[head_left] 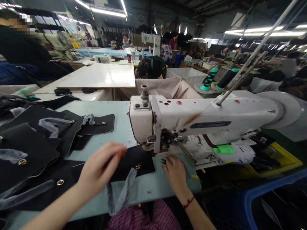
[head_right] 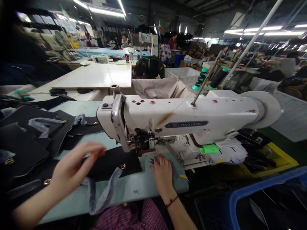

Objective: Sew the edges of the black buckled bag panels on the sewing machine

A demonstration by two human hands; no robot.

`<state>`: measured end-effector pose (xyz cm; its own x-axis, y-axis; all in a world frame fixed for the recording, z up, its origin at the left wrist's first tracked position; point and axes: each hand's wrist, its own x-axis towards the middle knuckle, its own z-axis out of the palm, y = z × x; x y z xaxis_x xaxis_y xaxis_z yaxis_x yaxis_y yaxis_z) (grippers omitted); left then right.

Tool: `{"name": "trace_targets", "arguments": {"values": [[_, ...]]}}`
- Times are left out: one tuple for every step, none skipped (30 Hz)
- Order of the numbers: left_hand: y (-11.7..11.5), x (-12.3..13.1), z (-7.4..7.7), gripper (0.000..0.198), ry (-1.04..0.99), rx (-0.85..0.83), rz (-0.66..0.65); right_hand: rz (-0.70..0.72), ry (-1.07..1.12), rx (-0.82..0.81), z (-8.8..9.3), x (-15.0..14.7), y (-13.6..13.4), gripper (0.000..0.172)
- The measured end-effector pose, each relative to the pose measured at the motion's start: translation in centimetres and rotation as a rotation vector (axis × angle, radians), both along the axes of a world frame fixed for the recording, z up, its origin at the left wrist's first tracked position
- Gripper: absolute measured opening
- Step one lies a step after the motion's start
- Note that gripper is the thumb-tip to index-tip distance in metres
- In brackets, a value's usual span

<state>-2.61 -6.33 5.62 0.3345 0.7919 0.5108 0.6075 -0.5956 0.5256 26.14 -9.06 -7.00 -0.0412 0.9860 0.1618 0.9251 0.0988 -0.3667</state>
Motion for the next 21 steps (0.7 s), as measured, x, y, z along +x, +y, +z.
{"name": "trace_targets", "arguments": {"values": [[-3.5, 0.0, -2.0, 0.046, 0.031, 0.032, -0.078, 0.050, 0.086, 0.021, 0.3, -0.8, 0.5, 0.030], [-6.8, 0.1, -4.6, 0.057, 0.107, 0.026, -0.207, 0.102, 0.200, 0.013, 0.4, -1.5, 0.9, 0.029], [-9.5, 0.3, -7.6, 0.064, 0.130, 0.067, -0.356, 0.151, 0.328, -0.015, 0.5, -2.2, 1.3, 0.029], [-11.7, 0.5, -10.7, 0.070, 0.176, 0.066, -0.464, 0.193, 0.455, -0.052, 0.4, -2.9, 1.6, 0.033], [-13.2, 0.8, -13.5, 0.074, 0.235, 0.052, -0.404, 0.221, 0.570, -0.085, 0.2, -3.4, 1.9, 0.037], [-14.0, 1.1, -16.0, 0.075, 0.284, 0.058, -0.295, 0.238, 0.664, -0.110, 0.0, -3.8, 2.0, 0.041], [-14.1, 1.3, -17.8, 0.078, 0.329, 0.018, -0.142, 0.245, 0.739, -0.123, -0.2, -4.1, 2.1, 0.042], [-13.6, 1.5, -18.9, 0.082, 0.344, -0.011, 0.026, 0.248, 0.795, -0.124, -0.4, -4.3, 2.2, 0.043], [-12.6, 1.6, -19.3, 0.084, 0.327, -0.016, 0.173, 0.251, 0.836, -0.117, -0.5, -4.5, 2.1, 0.043], [-11.3, 1.8, -19.0, 0.086, 0.303, -0.023, 0.280, 0.253, 0.862, -0.105, -0.6, -4.6, 2.0, 0.043], [-9.8, 2.0, -18.3, 0.086, 0.279, -0.016, 0.341, 0.256, 0.875, -0.092, -0.5, -4.8, 1.8, 0.043], [-8.2, 2.1, -17.2, 0.085, 0.262, -0.006, 0.369, 0.258, 0.879, -0.083, -0.3, -4.9, 1.6, 0.042], [-6.8, 2.2, -16.0, 0.085, 0.261, 0.007, 0.380, 0.255, 0.879, -0.081, -0.1, -5.1, 1.3, 0.042], [-5.6, 2.3, -14.9, 0.084, 0.269, 0.027, 0.389, 0.249, 0.878, -0.087, 0.2, -5.3, 1.0, 0.041], [-4.6, 2.3, -13.9, 0.082, 0.287, 0.047, 0.391, 0.237, 0.881, -0.101, 0.5, -5.5, 0.8, 0.041], [-3.8, 2.2, -13.2, 0.079, 0.310, 0.069, 0.381, 0.220, 0.885, -0.116, 0.7, -5.8, 0.5, 0.041], [-3.2, 2.1, -12.8, 0.075, 0.334, 0.086, 0.357, 0.202, 0.885, -0.129, 1.0, -5.9, 0.3, 0.042], [-2.9, 1.8, -12.5, 0.070, 0.359, 0.089, 0.320, 0.187, 0.877, -0.137, 1.2, -6.1, 0.2, 0.043], [-2.6, 1.5, -12.3, 0.065, 0.381, 0.073, 0.276, 0.181, 0.860, -0.143, 1.4, -6.2, 0.1, 0.043], [-2.4, 1.2, -12.2, 0.058, 0.392, 0.042, 0.238, 0.184, 0.835, -0.147, 1.6, -6.2, 0.0, 0.042], [-2.2, 0.8, -12.0, 0.052, 0.391, -0.014, 0.200, 0.190, 0.811, -0.151, 1.8, -6.3, -0.1, 0.042]]}}
